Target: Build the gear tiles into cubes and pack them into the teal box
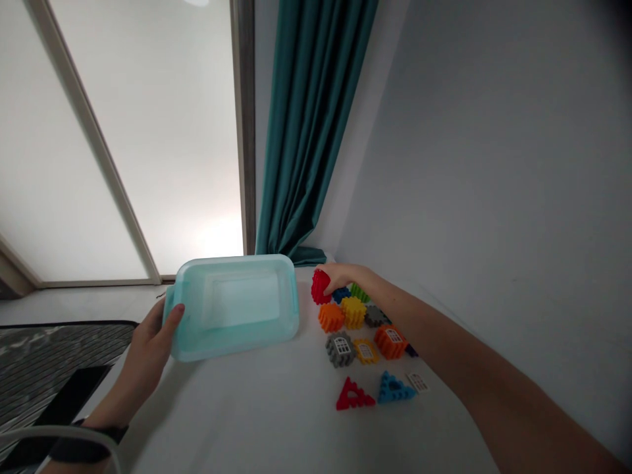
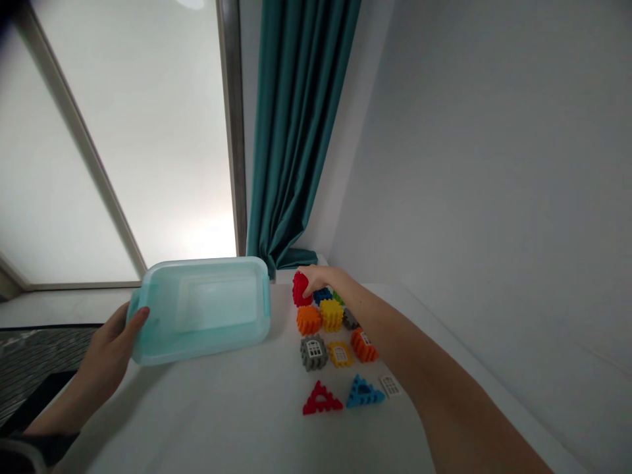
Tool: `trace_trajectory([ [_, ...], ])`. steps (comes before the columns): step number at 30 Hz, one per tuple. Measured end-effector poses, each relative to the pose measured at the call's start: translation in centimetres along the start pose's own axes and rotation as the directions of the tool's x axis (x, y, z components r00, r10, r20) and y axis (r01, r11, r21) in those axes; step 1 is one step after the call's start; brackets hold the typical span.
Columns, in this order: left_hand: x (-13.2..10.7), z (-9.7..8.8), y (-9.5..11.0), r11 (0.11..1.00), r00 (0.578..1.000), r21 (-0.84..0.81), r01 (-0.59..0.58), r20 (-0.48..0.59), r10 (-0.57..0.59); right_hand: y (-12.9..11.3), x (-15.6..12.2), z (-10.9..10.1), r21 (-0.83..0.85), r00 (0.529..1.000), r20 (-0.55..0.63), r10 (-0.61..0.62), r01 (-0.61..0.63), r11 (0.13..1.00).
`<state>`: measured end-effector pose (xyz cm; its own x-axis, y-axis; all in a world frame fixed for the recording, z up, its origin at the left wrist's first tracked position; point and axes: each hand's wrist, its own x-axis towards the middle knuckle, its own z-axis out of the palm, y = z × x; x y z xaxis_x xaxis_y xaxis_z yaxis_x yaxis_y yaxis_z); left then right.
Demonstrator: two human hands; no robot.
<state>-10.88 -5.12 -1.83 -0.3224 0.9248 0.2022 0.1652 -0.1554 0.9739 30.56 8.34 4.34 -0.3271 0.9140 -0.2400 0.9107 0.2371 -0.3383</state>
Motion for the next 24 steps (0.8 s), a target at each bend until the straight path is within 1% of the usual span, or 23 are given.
trace_trajectory([
  [3, 0.1, 0.0, -0.3, 1.000, 1.000, -0.009, 0.009, 0.009, -0.009, -0.4, -0.1, 0.0, 0.014, 0.992, 0.118, -0.038, 0.036, 0.999],
  [5, 0.1, 0.0, -0.4, 1.000, 1.000, -0.015, 0.005, 0.014, -0.004, -0.5, -0.1, 0.1, 0.002, 0.991, 0.123, -0.044, 0.044, 0.999],
  [9, -0.1, 0.2, -0.3, 1.000, 1.000, -0.013, -0.014, 0.001, 0.014, -0.5, -0.1, 0.0, -0.034, 0.995, 0.084, -0.047, 0.050, 0.998],
  [12, -0.4, 0.4, 0.1, 1.000, 1.000, 0.000, -0.002, -0.022, 0.002, -0.6, -0.4, -0.2, -0.041, 0.998, 0.047, -0.050, 0.052, 0.998],
  [18, -0.7, 0.8, 0.9, 0.999, 1.000, -0.034, -0.009, -0.024, 0.008, -1.6, -1.7, -1.5, -0.048, 0.998, -0.020, -0.059, 0.058, 0.997],
  [21, -0.8, 1.0, 0.8, 0.999, 0.999, -0.034, -0.038, -0.033, 0.037, -2.6, -3.1, -2.5, -0.055, 0.996, -0.054, -0.074, 0.071, 0.996],
  [23, -0.8, 1.1, 0.7, 0.998, 0.997, -0.018, -0.056, -0.053, 0.055, -3.8, -4.4, -3.1, -0.040, 0.993, -0.065, -0.103, 0.100, 0.994],
  [24, -0.9, 1.2, 0.7, 0.998, 0.996, -0.009, -0.067, -0.065, 0.066, -4.6, -5.2, -3.4, -0.002, 0.990, -0.067, -0.128, 0.128, 0.992],
])
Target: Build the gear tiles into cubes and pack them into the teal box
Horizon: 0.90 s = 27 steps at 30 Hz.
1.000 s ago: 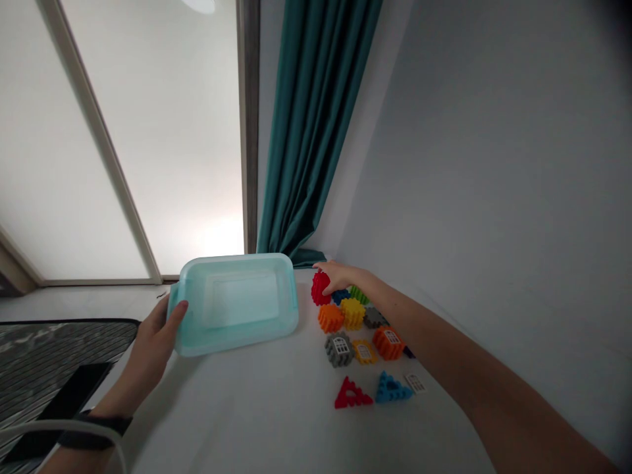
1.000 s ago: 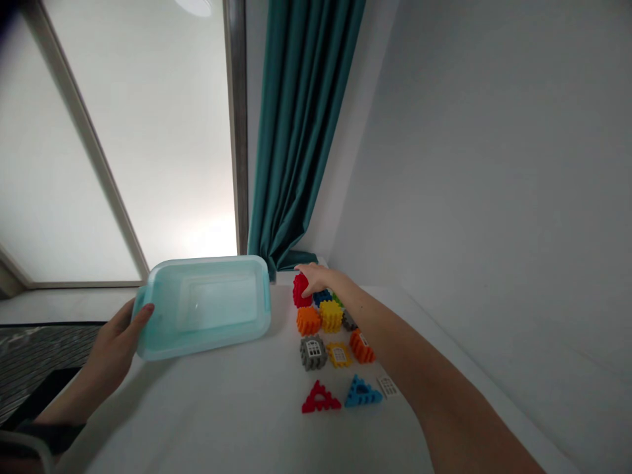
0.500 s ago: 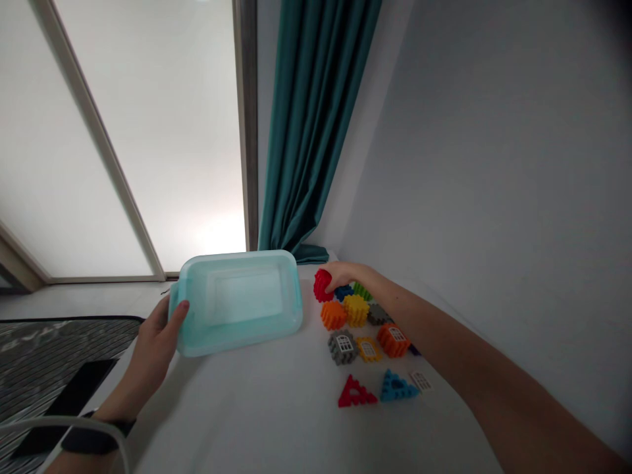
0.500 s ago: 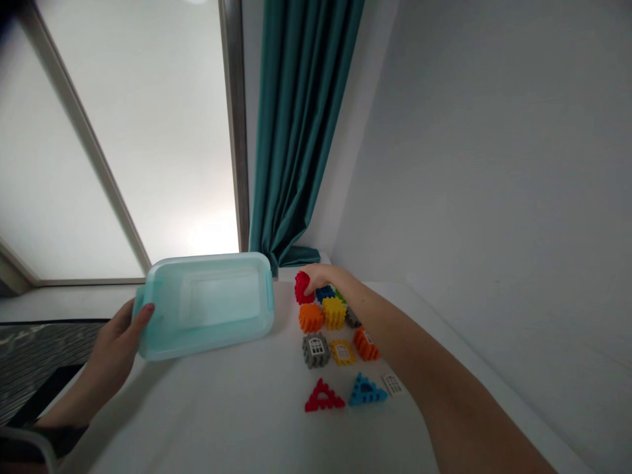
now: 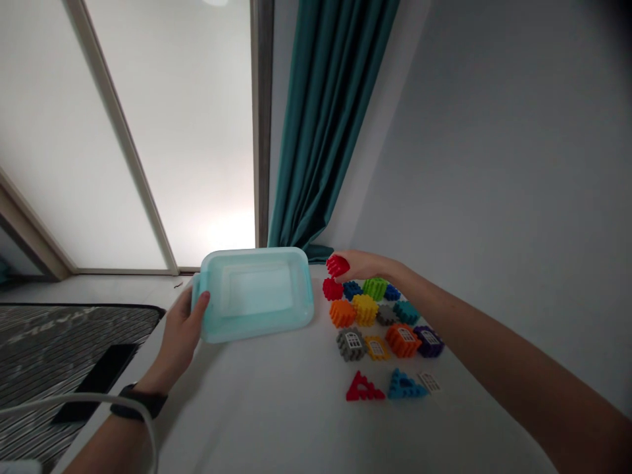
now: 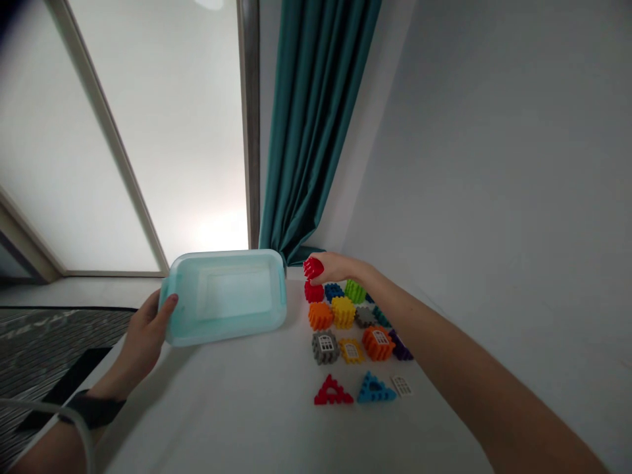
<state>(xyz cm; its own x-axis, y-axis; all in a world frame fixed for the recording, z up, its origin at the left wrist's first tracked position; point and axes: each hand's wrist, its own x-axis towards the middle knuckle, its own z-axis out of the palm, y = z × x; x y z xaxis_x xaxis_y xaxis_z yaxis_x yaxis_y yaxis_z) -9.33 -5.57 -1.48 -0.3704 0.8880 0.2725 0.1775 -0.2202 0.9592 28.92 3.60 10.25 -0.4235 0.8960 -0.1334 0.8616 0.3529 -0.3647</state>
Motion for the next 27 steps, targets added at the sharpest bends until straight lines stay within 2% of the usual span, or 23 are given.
trace_trajectory([
  [4, -0.2, 0.3, -0.1, 0.999, 0.999, 0.008, -0.040, -0.007, 0.040, -5.2, -2.8, -0.5, 0.127, 0.995, 0.044, -0.085, 0.079, 0.989],
  [7, -0.3, 0.4, -0.1, 0.999, 0.999, 0.002, -0.042, 0.010, 0.042, -9.3, -3.6, 0.8, 0.103, 0.976, 0.093, -0.198, 0.189, 0.977],
  [9, -0.3, 0.4, 0.0, 0.999, 0.999, -0.001, -0.046, 0.019, 0.046, -11.4, -2.7, 2.6, 0.123, 0.952, 0.111, -0.285, 0.271, 0.955],
  [12, -0.5, 0.4, 0.2, 0.997, 0.996, -0.005, -0.079, 0.041, 0.079, -13.5, 0.8, 6.2, 0.133, 0.921, 0.122, -0.371, 0.355, 0.925],
  [16, -0.7, 0.4, 0.6, 0.994, 0.992, -0.005, -0.109, 0.056, 0.110, -14.9, 6.8, 10.5, 0.037, 0.949, 0.091, -0.301, 0.299, 0.954],
  [19, -0.7, 0.4, 0.5, 0.995, 0.994, 0.003, -0.095, 0.060, 0.095, -15.4, 9.8, 12.6, 0.024, 0.957, 0.079, -0.281, 0.280, 0.960],
  [24, -0.3, 0.3, 0.1, 0.998, 0.995, -0.041, -0.041, 0.089, 0.044, -15.4, 11.0, 14.7, 0.055, 0.956, 0.075, -0.284, 0.280, 0.958],
  [27, -0.1, -0.1, 0.4, 0.989, 0.982, -0.146, 0.040, 0.188, -0.012, -15.0, 10.8, 15.4, 0.073, 0.960, 0.082, -0.268, 0.262, 0.962],
])
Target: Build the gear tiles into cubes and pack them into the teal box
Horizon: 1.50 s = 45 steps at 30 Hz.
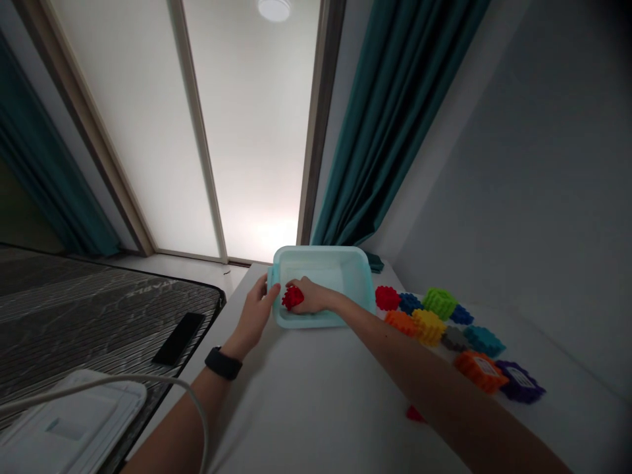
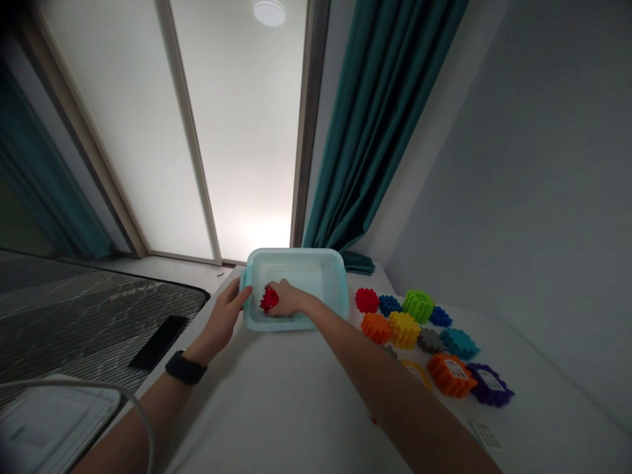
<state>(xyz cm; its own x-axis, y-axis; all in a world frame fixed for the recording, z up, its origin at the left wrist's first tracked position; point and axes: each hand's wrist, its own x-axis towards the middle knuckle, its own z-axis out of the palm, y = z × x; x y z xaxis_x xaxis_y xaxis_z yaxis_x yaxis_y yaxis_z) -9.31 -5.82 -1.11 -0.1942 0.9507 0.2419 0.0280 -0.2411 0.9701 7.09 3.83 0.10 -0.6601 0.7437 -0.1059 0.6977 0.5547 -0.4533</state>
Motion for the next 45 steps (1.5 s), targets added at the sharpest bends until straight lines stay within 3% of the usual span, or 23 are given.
trace_trajectory([
  [3, -0.1, -0.4, 0.8, 0.991, 0.991, -0.103, 0.084, 0.112, -0.072, 0.2, -0.2, 0.0, 0.037, 0.999, 0.045, 0.015, -0.017, 0.999],
  [7, -0.3, -0.8, 1.5, 0.983, 0.980, -0.148, 0.108, 0.184, -0.080, -0.2, -0.6, -0.8, 0.150, 0.994, 0.097, 0.043, -0.057, 0.987],
  [18, -0.1, -1.3, 0.7, 0.975, 0.959, -0.176, 0.134, 0.273, -0.082, -0.3, -1.1, 0.2, 0.107, 0.986, -0.121, -0.110, 0.123, 0.987],
  [21, -0.2, -1.3, 0.9, 0.974, 0.955, -0.177, 0.142, 0.284, -0.088, -0.6, -1.6, 0.4, 0.084, 0.977, -0.147, -0.157, 0.171, 0.982],
  [25, -0.4, -1.1, 1.1, 0.972, 0.954, -0.180, 0.153, 0.282, -0.098, -0.3, -2.8, -0.1, 0.072, 0.974, -0.090, -0.209, 0.216, 0.974],
  [31, -0.6, -0.8, 1.1, 0.972, 0.956, -0.174, 0.160, 0.273, -0.109, 1.3, -4.1, -1.1, 0.131, 0.999, 0.021, -0.037, 0.034, 0.991],
  [33, -0.6, -0.8, 1.2, 0.972, 0.956, -0.170, 0.163, 0.271, -0.113, 1.4, -4.1, -0.9, 0.133, 0.999, 0.045, -0.030, 0.024, 0.991],
  [45, -0.9, -0.4, 1.4, 0.959, 0.948, -0.177, 0.222, 0.268, -0.170, 0.9, -4.0, 1.0, 0.049, 0.985, -0.139, -0.105, 0.112, 0.992],
])
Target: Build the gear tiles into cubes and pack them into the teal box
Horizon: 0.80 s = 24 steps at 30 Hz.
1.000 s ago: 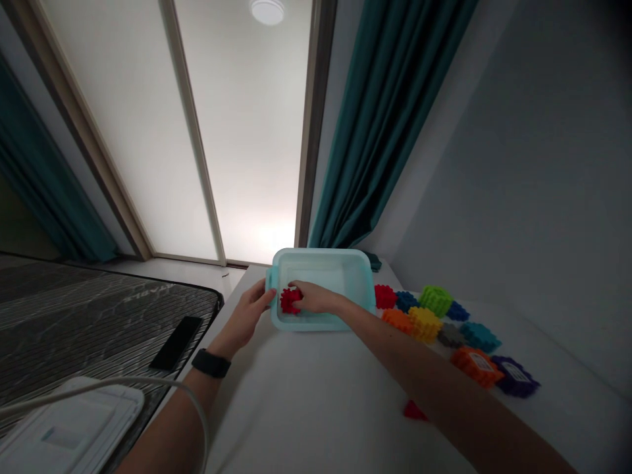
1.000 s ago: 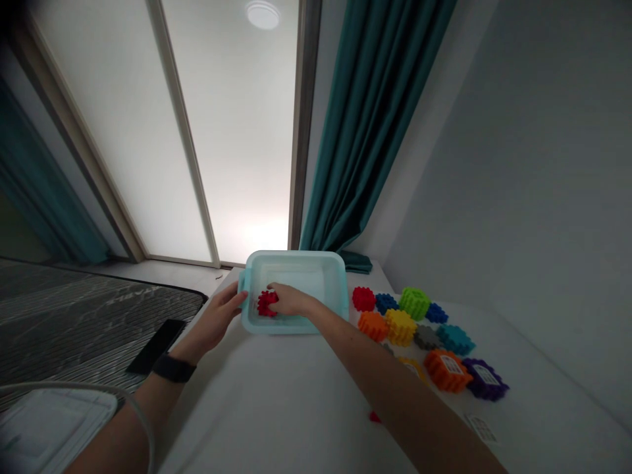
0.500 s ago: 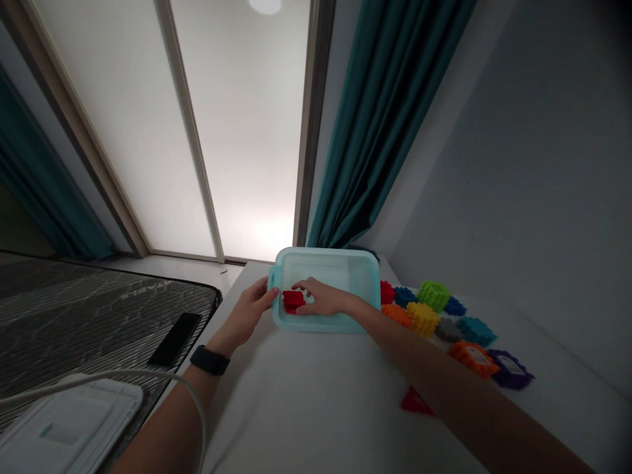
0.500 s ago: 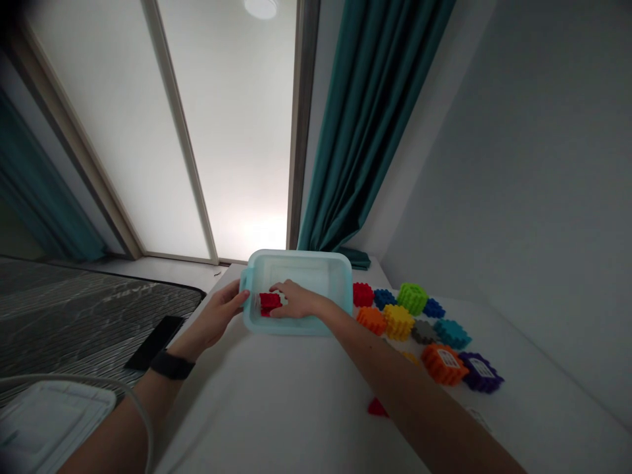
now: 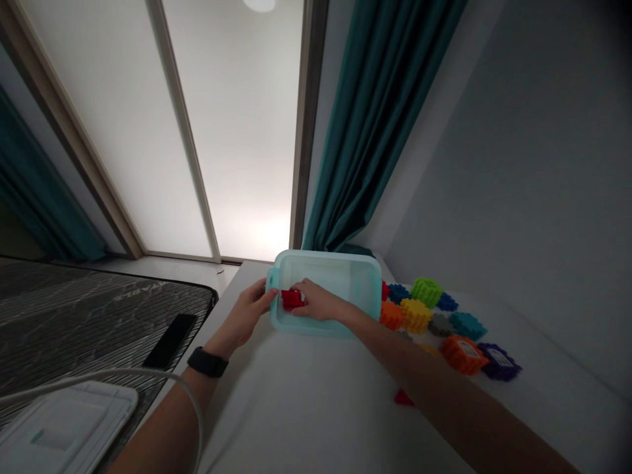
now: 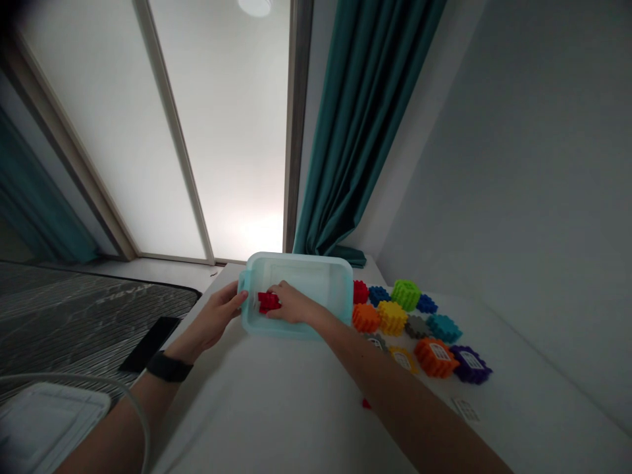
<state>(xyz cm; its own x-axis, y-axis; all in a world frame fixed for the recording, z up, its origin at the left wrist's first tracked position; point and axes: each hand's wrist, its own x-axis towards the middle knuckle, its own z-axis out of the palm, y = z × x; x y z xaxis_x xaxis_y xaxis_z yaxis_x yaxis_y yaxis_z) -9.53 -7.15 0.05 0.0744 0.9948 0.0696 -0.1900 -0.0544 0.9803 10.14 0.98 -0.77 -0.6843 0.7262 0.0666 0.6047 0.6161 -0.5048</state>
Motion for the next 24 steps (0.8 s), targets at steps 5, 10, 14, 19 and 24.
trace_trajectory([
  [5, -0.2, 0.2, 0.1, 0.998, 1.000, -0.058, 0.013, 0.013, -0.012, -0.3, -0.1, 0.6, -0.054, 0.997, -0.070, 0.033, -0.037, 0.998],
  [10, -0.3, 0.3, 0.3, 0.998, 1.000, -0.066, 0.002, -0.023, -0.003, -0.5, -0.5, 0.1, 0.030, 0.997, -0.021, 0.073, -0.072, 0.997],
  [14, -0.3, 0.4, 0.2, 0.998, 0.999, -0.059, 0.005, -0.032, -0.007, -0.6, -0.6, -0.1, 0.040, 0.995, -0.028, 0.096, -0.095, 0.995],
  [19, -0.3, 0.3, 0.1, 0.999, 0.999, -0.054, 0.000, -0.036, -0.002, -1.1, -0.9, -0.1, 0.040, 0.995, -0.027, 0.094, -0.093, 0.995],
  [24, -0.2, 0.0, 0.2, 1.000, 0.996, -0.018, -0.019, -0.087, 0.017, -1.7, -2.9, -1.8, 0.105, 0.992, -0.071, 0.103, -0.095, 0.990],
])
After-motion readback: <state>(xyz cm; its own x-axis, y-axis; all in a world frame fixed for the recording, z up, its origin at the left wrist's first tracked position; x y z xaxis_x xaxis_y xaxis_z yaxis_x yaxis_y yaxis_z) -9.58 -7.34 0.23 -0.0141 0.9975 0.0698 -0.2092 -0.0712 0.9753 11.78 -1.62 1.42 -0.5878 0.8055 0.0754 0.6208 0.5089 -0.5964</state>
